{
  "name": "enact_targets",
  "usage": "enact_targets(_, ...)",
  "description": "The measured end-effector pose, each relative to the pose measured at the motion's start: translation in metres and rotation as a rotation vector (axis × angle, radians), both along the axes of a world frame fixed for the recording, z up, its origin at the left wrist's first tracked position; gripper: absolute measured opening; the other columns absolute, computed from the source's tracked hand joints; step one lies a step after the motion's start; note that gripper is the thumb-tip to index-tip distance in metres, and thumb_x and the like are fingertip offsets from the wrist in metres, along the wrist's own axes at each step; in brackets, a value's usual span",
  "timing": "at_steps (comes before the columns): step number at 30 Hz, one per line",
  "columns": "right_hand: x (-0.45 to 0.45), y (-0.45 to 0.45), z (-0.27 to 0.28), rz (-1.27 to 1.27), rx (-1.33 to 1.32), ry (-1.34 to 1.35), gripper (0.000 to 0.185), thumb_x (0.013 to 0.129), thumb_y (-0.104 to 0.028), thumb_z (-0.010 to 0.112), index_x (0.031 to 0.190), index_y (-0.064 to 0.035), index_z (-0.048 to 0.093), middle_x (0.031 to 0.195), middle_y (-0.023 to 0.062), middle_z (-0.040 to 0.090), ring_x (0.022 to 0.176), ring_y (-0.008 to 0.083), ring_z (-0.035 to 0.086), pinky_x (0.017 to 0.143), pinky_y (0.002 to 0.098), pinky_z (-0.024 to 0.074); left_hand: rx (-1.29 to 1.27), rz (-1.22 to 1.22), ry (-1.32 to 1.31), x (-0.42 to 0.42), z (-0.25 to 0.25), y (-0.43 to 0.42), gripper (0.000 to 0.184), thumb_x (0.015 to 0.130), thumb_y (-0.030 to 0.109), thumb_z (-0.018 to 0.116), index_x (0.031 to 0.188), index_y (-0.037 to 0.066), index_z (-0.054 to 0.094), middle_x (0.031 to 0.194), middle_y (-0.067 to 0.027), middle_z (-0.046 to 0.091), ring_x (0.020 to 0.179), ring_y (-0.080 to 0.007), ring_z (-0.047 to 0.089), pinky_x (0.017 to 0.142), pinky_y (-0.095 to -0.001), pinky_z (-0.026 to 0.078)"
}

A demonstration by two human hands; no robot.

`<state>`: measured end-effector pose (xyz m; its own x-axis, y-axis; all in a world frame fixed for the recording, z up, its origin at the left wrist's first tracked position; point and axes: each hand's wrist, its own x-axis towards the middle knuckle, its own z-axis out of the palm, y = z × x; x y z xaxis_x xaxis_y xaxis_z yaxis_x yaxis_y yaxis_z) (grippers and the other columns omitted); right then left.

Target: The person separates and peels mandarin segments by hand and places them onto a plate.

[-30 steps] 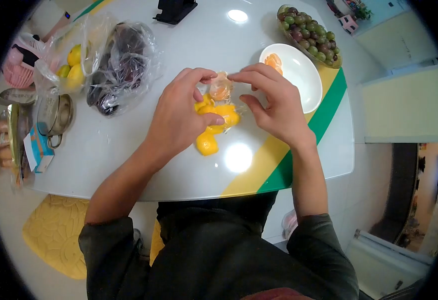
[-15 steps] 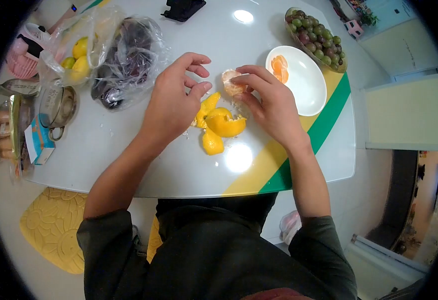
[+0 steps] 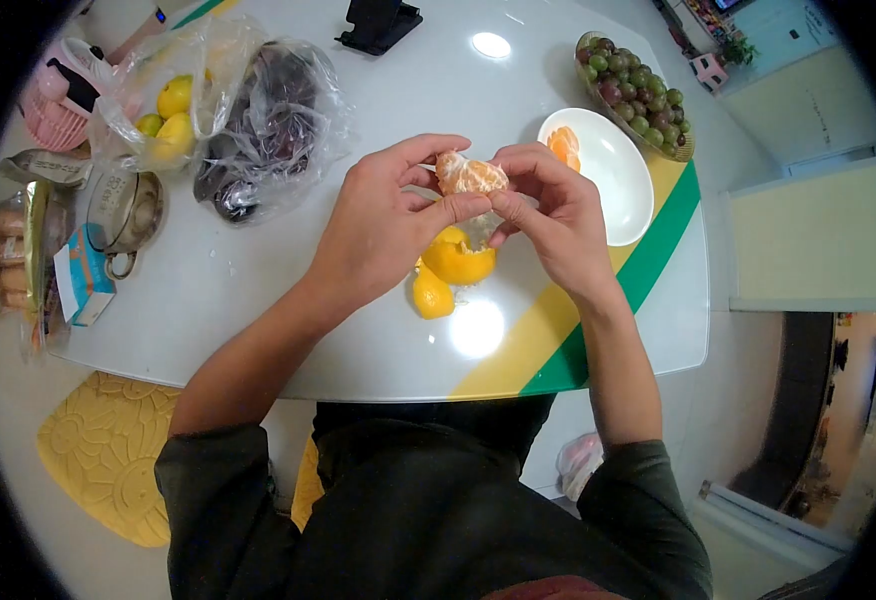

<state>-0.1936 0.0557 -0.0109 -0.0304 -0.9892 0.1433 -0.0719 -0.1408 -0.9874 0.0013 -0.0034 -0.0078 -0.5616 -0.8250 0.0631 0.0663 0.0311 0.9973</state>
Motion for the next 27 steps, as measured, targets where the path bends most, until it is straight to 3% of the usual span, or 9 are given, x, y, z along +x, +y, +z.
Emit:
enact_targets(8,-0.005,0.002,0.010,0.072,0.160,-0.112,0.023,0.099,-0.013,0.066,0.116,0.0030,0.065,0.099,0.0085,0.070,0.086,0.0126,0.068,0.061,0.0250,0.0585,-0.040,-0.028,0.009,-0.003,-0.002,0.002,0.044,0.091,0.013,0.077,0.129,-0.004,0.061,0.105,-0.0128,0.070,0.091,-0.0142,0.067,0.081,-0.0255,0.055)
enact_targets(14,-0.005,0.003,0.013,0.072,0.202,-0.135,0.025,0.104,-0.017,0.059,0.116,0.0033,0.064,0.098,0.0091,0.070,0.085,0.0129,0.069,0.059,0.0238,0.0576,0.003,-0.047,0.047,-0.004,-0.001,0.003,0.045,0.092,0.012,0.075,0.130,-0.005,0.060,0.109,-0.0130,0.069,0.093,-0.0143,0.066,0.083,-0.0277,0.056)
enact_targets(17,-0.005,0.002,0.011,0.042,0.208,-0.144,0.028,0.106,-0.021,0.056,0.116,0.0034,0.064,0.096,0.0084,0.070,0.083,0.0130,0.069,0.057,0.0228,0.0565,-0.007,-0.097,-0.034,-0.003,0.003,0.003,0.048,0.094,0.006,0.071,0.138,-0.004,0.054,0.117,-0.0123,0.068,0.106,-0.0145,0.066,0.089,-0.0267,0.054)
enact_targets(20,-0.004,0.002,0.011,0.010,0.206,-0.168,0.031,0.107,-0.025,0.053,0.116,0.0032,0.064,0.093,0.0078,0.069,0.080,0.0126,0.068,0.054,0.0222,0.0545,-0.060,-0.096,-0.056,-0.004,0.006,0.004,0.049,0.095,0.007,0.071,0.139,-0.004,0.053,0.119,-0.0123,0.067,0.107,-0.0150,0.065,0.091,-0.0268,0.053)
enact_targets(23,-0.009,0.002,0.012,-0.033,0.221,-0.227,0.033,0.108,-0.027,0.053,0.116,0.0029,0.064,0.090,0.0081,0.069,0.078,0.0122,0.067,0.051,0.0220,0.0519,0.071,-0.096,0.033,-0.004,0.006,0.005,0.050,0.094,0.006,0.071,0.140,-0.003,0.052,0.121,-0.0127,0.065,0.109,-0.0159,0.064,0.091,-0.0277,0.053)
enact_targets(27,-0.016,0.001,0.015,-0.092,0.209,-0.202,0.031,0.108,-0.028,0.053,0.115,0.0007,0.064,0.086,0.0072,0.068,0.074,0.0109,0.067,0.046,0.0214,0.0466,0.049,-0.068,0.045,-0.003,0.001,0.002,0.047,0.097,0.014,0.067,0.138,-0.002,0.053,0.120,-0.0124,0.064,0.109,-0.0155,0.063,0.089,-0.0289,0.054)
